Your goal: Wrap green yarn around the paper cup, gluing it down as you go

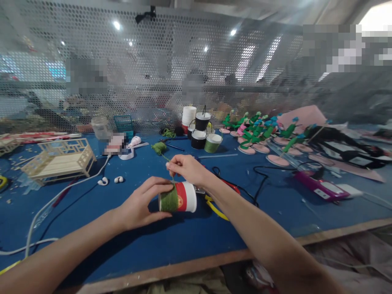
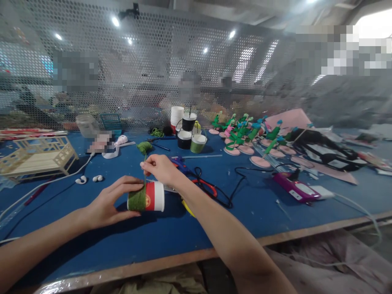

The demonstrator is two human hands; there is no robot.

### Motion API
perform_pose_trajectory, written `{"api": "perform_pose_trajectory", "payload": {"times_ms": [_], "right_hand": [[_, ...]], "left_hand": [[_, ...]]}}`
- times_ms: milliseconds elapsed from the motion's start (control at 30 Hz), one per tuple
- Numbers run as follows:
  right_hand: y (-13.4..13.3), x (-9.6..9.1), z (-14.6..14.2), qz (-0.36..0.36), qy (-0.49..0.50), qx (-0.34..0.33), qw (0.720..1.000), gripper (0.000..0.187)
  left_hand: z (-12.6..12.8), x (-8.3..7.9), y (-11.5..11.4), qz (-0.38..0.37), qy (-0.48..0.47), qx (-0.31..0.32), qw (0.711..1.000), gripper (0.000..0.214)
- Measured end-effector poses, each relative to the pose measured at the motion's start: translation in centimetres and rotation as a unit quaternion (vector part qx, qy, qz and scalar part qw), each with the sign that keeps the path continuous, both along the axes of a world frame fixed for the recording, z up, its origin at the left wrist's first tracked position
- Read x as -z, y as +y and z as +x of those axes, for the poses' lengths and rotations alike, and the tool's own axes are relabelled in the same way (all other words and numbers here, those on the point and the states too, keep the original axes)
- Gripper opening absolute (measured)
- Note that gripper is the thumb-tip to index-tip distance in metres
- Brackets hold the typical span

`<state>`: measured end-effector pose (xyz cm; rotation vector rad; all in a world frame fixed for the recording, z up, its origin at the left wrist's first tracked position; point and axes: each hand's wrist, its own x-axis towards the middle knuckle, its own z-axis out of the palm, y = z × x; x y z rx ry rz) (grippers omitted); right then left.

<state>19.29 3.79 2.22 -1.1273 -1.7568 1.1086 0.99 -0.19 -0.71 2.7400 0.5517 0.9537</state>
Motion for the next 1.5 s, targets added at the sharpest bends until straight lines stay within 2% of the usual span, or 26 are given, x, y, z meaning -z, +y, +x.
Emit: {"api": "perform_pose_trajectory", "payload": {"times_ms": [200,467,700,900,1033,1100,1167,1233,1333,1500], "right_hand": [[-0.1,-0.1,0.1,-0.009,-0.051,-0.02,0.998,0.019],[-0.4,-0.3,0.4,0.013,-0.119,-0.029,0.992,0.019],[-0.3,-0.1,0.4,0.039,-0.159,-0.043,0.986,0.021],[-0.4,0.3,0.2,0.028,-0.157,-0.041,0.986,0.019],[0.0,0.5,0.0,-0.002,-0.121,-0.022,0.992,0.023],[0.4,0.5,0.2,-0.016,-0.079,0.011,0.997,0.023],[0.6,0.3,0.5,0.006,-0.045,0.06,0.997,0.02],[0.4,-0.1,0.8,0.051,-0.027,0.085,0.995,0.017],[-0.5,-0.9,1.2,0.085,-0.041,0.058,0.994,0.021],[-1.8,-1.4,1.1,0.036,-0.098,-0.004,0.995,0.035]], "left_hand": [[0.2,-0.3,0.2,0.081,0.0,0.016,0.997,0.041],[0.0,0.0,0.4,0.178,0.036,-0.013,0.983,0.036],[-0.1,0.1,0.4,0.204,0.067,-0.015,0.977,0.032],[0.3,-0.4,0.3,0.17,0.085,-0.01,0.982,0.031],[0.4,-0.4,0.5,0.115,0.048,0.01,0.992,0.034],[0.3,-0.3,0.6,0.053,0.019,0.002,0.998,0.036],[0.3,-0.2,0.7,-0.03,-0.021,-0.031,0.999,0.04],[0.2,0.1,0.8,-0.12,-0.072,-0.076,0.987,0.043],[0.1,0.3,1.1,-0.232,-0.14,-0.131,0.954,0.045],[0.2,0.4,1.5,-0.319,-0.191,-0.165,0.913,0.046]]}}
